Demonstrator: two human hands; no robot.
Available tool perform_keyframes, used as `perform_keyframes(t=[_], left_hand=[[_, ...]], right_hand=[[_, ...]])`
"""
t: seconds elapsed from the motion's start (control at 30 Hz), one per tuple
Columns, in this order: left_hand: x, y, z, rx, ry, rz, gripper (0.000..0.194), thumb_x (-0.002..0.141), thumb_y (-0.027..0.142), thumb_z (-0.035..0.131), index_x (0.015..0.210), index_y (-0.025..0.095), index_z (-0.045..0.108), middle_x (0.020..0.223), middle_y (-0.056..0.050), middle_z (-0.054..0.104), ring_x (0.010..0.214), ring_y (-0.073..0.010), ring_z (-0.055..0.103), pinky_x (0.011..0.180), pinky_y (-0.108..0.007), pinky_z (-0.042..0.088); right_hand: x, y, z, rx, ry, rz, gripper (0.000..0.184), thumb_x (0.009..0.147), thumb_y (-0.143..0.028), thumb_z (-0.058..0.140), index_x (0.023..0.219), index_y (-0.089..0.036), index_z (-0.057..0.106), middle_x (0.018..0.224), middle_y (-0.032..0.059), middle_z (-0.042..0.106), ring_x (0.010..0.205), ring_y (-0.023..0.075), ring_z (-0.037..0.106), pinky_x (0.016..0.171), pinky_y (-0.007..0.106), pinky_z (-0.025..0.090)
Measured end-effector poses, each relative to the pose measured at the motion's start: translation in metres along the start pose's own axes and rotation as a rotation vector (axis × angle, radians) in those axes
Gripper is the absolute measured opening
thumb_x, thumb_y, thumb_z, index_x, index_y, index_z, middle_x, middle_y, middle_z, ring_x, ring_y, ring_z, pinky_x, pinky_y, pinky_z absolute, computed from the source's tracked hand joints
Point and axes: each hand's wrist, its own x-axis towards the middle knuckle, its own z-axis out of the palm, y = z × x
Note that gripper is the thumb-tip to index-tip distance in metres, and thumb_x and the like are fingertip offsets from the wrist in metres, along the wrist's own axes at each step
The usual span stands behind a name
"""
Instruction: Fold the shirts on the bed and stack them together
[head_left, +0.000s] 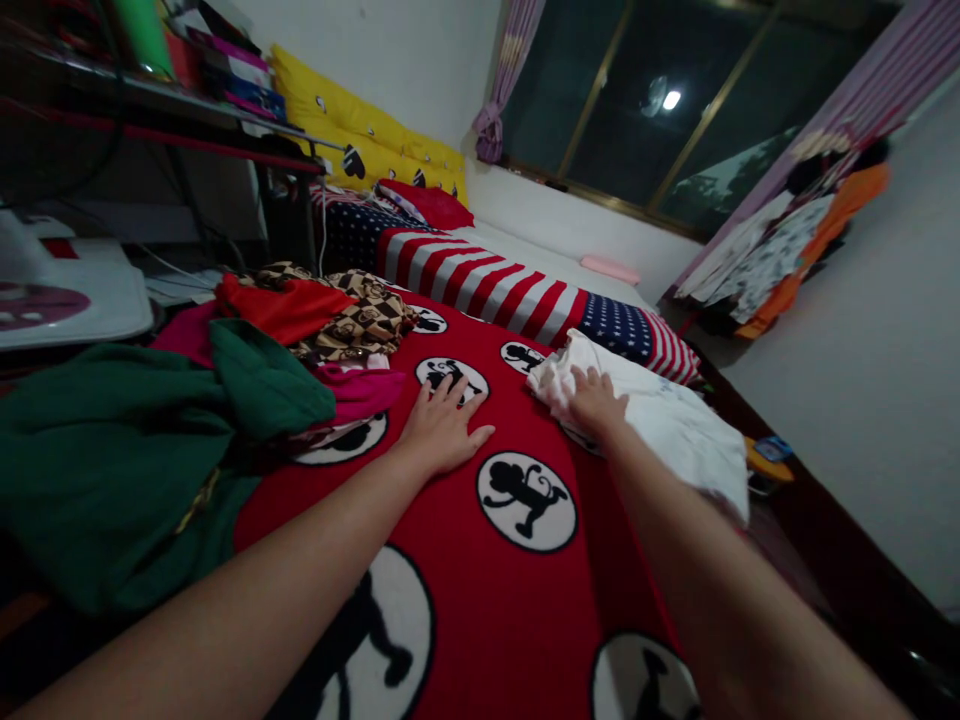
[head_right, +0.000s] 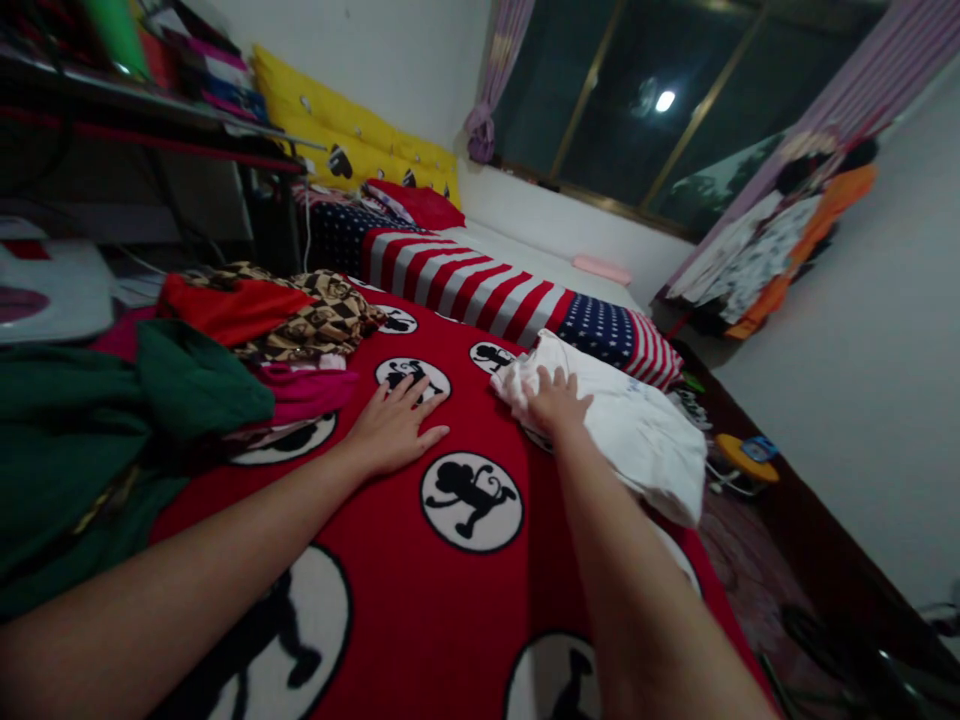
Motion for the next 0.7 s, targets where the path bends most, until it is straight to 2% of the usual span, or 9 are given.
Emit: perform_keyframes(t=[0.07,0.17,0.2,0.23,0.3,0.37,0.43,0.53,0.7], left_hand=[[-0.001,0.0,0.0,-0.007,-0.01,-0.007,0.063,0.09,0.061,0.034,0.144,0.029,0.039,0.155,-0.009,0.025,0.143,-0.0319,0.018,0.113,-0.055,0.011],[-0.001,0.001,-0.001,-0.005,-0.005,-0.018,0.064,0.09,0.061,0.033,0.144,0.029,0.038,0.156,-0.009,0.025,0.143,-0.0313,0.018,0.113,-0.055,0.011],[-0.002,0.001,-0.001,-0.004,-0.006,-0.019,0.063,0.09,0.061,0.033,0.144,0.029,0.038,0.156,-0.008,0.024,0.143,-0.0312,0.017,0.113,-0.054,0.011],[-0.001,0.001,-0.001,-0.004,-0.009,-0.019,0.063,0.09,0.061,0.033,0.144,0.029,0.038,0.156,-0.008,0.024,0.143,-0.031,0.017,0.114,-0.054,0.011],[-0.001,0.001,-0.001,-0.008,-0.016,-0.019,0.064,0.089,0.062,0.033,0.144,0.029,0.038,0.156,-0.007,0.024,0.144,-0.0307,0.016,0.114,-0.054,0.01],[0.0,0.001,0.0,-0.014,-0.016,-0.023,0.065,0.089,0.062,0.033,0.144,0.029,0.038,0.156,-0.007,0.024,0.144,-0.0306,0.016,0.114,-0.054,0.01],[0.001,0.001,0.0,-0.021,-0.012,-0.028,0.065,0.088,0.062,0.033,0.144,0.029,0.039,0.156,-0.008,0.025,0.144,-0.0305,0.016,0.114,-0.054,0.01],[0.002,0.001,0.001,-0.019,-0.008,-0.028,0.064,0.088,0.062,0.034,0.143,0.029,0.04,0.155,-0.008,0.026,0.143,-0.0315,0.017,0.113,-0.055,0.011],[0.004,0.0,0.001,0.013,-0.011,-0.016,0.066,0.088,0.062,0.031,0.144,0.028,0.039,0.155,-0.009,0.025,0.143,-0.0332,0.018,0.112,-0.056,0.012]], right_hand=[[0.0,-0.012,0.003,0.04,-0.031,0.034,0.071,0.09,-0.065,0.024,0.147,-0.023,0.031,0.155,0.0153,0.024,0.139,0.0412,0.022,0.1,0.071,0.022],[0.008,0.01,-0.012,0.146,-0.171,-0.08,0.068,0.087,-0.061,0.042,0.142,-0.021,0.043,0.147,0.0127,0.041,0.132,0.0335,0.04,0.107,0.051,0.032],[0.009,0.025,-0.017,0.168,-0.158,-0.1,0.063,0.091,-0.057,0.038,0.142,-0.022,0.041,0.145,0.0106,0.044,0.13,0.0285,0.043,0.107,0.043,0.034],[0.007,0.042,-0.019,0.206,-0.026,-0.029,0.06,0.093,-0.053,0.034,0.143,-0.019,0.04,0.143,0.0117,0.047,0.128,0.0275,0.046,0.106,0.042,0.036],[-0.004,0.075,-0.012,0.163,0.196,0.21,0.059,0.096,-0.05,0.023,0.145,-0.02,0.036,0.148,0.0125,0.04,0.134,0.0314,0.038,0.108,0.054,0.029],[-0.02,0.1,0.006,0.145,0.146,0.304,0.063,0.095,-0.054,0.02,0.147,-0.021,0.033,0.152,0.0134,0.032,0.138,0.0367,0.03,0.106,0.066,0.022],[-0.033,0.111,0.023,0.157,0.063,0.323,0.065,0.094,-0.056,0.018,0.148,-0.022,0.031,0.155,0.0128,0.025,0.141,0.0363,0.024,0.107,0.067,0.018],[-0.048,0.1,0.033,0.186,-0.006,0.361,0.065,0.095,-0.055,0.017,0.149,-0.021,0.027,0.157,0.0125,0.019,0.143,0.0354,0.017,0.109,0.064,0.015],[-0.109,0.041,0.033,0.163,0.022,0.292,0.073,0.093,-0.056,0.025,0.152,-0.014,0.015,0.158,0.019,0.009,0.144,0.0359,0.008,0.109,0.061,0.019]])
